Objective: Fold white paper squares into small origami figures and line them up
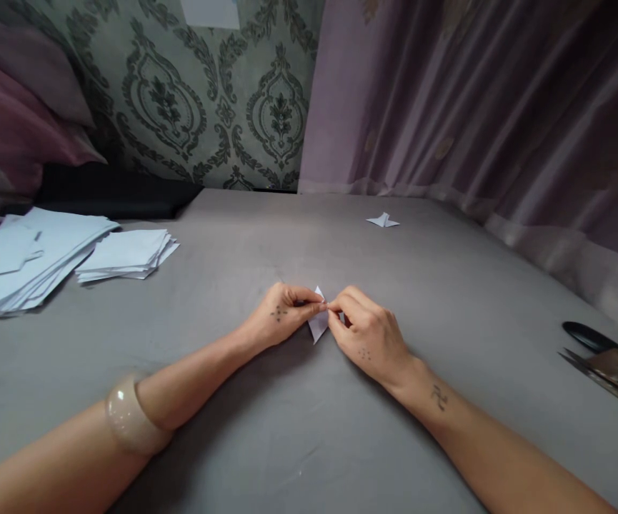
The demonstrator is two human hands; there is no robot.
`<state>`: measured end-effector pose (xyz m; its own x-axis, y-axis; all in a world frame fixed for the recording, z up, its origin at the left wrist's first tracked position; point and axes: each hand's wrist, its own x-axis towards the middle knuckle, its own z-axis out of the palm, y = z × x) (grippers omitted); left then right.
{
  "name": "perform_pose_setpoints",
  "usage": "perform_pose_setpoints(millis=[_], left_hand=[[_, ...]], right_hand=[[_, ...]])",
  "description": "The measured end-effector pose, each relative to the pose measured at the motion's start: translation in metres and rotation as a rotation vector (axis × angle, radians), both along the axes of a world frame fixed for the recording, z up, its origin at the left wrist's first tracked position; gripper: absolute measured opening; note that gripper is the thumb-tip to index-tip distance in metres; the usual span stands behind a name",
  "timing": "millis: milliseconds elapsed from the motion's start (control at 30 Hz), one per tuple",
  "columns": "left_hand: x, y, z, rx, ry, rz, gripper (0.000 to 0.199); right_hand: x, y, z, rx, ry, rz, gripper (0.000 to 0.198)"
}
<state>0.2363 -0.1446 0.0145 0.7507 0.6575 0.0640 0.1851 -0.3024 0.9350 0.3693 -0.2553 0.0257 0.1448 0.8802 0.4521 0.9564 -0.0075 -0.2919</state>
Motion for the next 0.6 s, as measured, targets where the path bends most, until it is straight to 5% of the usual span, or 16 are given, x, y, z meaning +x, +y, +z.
perform_pose_setpoints(millis=[267,600], left_hand=[[-0.001,-0.002,0.003,0.182,0.023,-0.01,0.02],[-0.002,-0.004,0.011,0.115,0.005,0.04,0.017]], right_hand=[[-0.001,0.001,0.002,-0.029,0.094,-0.017,0.01],[0.008,0.002,-0.003,-0.046,0.174,-0.078,0.01]])
